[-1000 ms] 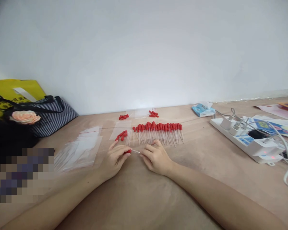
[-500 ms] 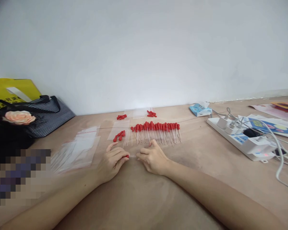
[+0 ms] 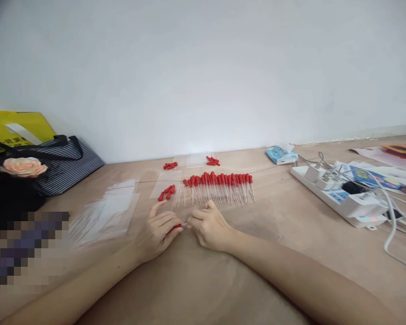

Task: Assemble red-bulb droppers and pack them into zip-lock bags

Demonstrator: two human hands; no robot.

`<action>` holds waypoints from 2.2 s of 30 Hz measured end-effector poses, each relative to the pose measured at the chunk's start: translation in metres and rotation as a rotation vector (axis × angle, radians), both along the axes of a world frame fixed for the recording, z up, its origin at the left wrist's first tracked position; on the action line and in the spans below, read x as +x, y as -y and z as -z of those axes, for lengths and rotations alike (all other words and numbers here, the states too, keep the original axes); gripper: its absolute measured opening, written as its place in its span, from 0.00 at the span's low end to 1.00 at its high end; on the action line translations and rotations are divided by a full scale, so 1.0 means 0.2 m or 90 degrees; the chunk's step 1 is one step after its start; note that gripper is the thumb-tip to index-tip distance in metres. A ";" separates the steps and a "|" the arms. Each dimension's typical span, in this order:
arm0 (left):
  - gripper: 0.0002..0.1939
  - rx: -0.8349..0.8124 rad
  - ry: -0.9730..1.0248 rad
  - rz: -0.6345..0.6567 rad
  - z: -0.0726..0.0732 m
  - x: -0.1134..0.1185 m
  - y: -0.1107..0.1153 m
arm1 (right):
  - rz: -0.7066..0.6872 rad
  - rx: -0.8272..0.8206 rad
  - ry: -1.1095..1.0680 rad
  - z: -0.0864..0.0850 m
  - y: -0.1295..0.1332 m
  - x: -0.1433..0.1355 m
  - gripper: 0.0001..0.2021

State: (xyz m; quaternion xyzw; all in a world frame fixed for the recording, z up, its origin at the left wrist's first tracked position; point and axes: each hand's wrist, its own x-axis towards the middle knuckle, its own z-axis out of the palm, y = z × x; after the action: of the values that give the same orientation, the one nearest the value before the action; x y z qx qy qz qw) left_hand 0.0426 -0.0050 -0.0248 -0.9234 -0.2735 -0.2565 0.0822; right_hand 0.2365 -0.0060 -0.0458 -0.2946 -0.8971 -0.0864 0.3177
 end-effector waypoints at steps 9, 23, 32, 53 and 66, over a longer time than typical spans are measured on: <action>0.09 0.023 0.001 -0.025 0.00 -0.05 -0.04 | 0.043 0.041 0.007 -0.01 0.00 0.02 0.12; 0.06 -0.038 0.021 0.034 0.01 -0.03 -0.04 | 0.007 0.026 -0.031 0.00 0.01 0.02 0.11; 0.20 -0.014 0.049 -0.166 0.02 -0.08 -0.09 | 0.169 -0.065 0.119 -0.09 -0.07 0.02 0.08; 0.19 -0.146 0.087 -0.379 0.04 -0.10 -0.13 | 0.537 -0.324 0.008 -0.16 -0.36 -0.17 0.11; 0.08 -0.177 0.126 -0.436 0.02 -0.21 -0.28 | 0.460 -0.411 0.158 -0.20 -0.39 -0.40 0.11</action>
State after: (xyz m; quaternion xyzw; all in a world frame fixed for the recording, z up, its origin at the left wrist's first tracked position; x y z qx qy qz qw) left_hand 0.0004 0.0501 -0.0295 -0.7518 -0.6049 -0.2623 0.0104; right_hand 0.1565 0.0710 -0.0049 -0.6576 -0.7496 0.0568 0.0505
